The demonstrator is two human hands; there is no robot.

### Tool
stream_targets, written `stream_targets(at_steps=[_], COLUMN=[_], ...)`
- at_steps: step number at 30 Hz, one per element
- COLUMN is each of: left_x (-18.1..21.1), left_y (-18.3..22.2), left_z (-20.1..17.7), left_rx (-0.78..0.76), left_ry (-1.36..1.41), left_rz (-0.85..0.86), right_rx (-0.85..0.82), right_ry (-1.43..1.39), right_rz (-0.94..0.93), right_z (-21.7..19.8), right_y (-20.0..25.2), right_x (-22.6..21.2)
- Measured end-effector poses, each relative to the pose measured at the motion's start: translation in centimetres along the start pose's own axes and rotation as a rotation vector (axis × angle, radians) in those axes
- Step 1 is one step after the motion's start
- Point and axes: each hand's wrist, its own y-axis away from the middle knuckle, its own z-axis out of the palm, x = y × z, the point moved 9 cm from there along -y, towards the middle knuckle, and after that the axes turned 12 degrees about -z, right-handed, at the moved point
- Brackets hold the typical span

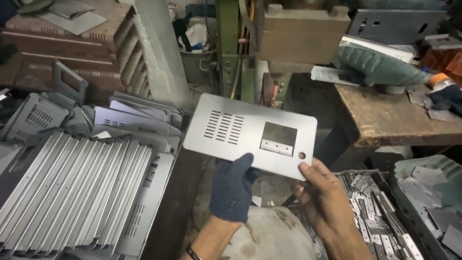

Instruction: Positioning small metal brackets onto a metal enclosure and using a spot welding machine to join them.

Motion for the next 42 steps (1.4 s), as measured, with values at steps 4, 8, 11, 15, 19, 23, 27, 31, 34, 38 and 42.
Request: stream_targets(at_steps=[4, 8, 11, 15, 19, 23, 27, 31, 34, 38, 42], left_x=[1.5, 2.7, 2.8, 2.5, 1.8, 2.1, 1.9, 1.6, 1.8, 2.0, 3.9], left_y=[-1.7, -6.0, -10.7, -12.8, -13.8, -13.5, -13.3, -13.3, -12.9, -12.9, -12.5], left_z=[1.4, 3.0, 3.1, 3.2, 2.6, 2.7, 2.7, 2.5, 2.8, 2.5, 0.6], left_rx=[0.031, 0.027, 0.044, 0.112, 0.151, 0.143, 0.154, 0.161, 0.153, 0.132, 0.144], left_ry=[0.092, 0.218, 0.254, 0.282, 0.259, 0.250, 0.273, 0.284, 0.291, 0.219, 0.242], left_rz=[0.050, 0.109, 0.134, 0.105, 0.091, 0.102, 0.077, 0.049, 0.033, 0.032, 0.094], right_rx=[0.003, -0.044, -0.030, 0.006, -0.004, 0.022, -0.032, -0.005, -0.008, 0.009, 0.007], right_ry=[0.016, 0.012, -0.021, -0.034, -0.017, 0.016, 0.023, 0.040, 0.046, -0.019, 0.077], right_rz=[-0.035, -0.059, -0.022, 0.039, 0.047, 0.049, 0.036, 0.034, 0.025, 0.065, 0.056], right_z=[2.1, 3.1, 3.6, 3.4, 3.3, 3.7, 3.5, 3.4, 3.9, 4.5, 4.0], right_y=[-2.3, -7.8, -12.5, -15.3, -15.5, -15.0, -15.8, -15.4, -14.9, -13.9, -13.8], right_x=[-2.0, -3.4, -3.6, -3.0, -3.0, -3.2, -3.2, -3.3, -3.7, -3.5, -3.9])
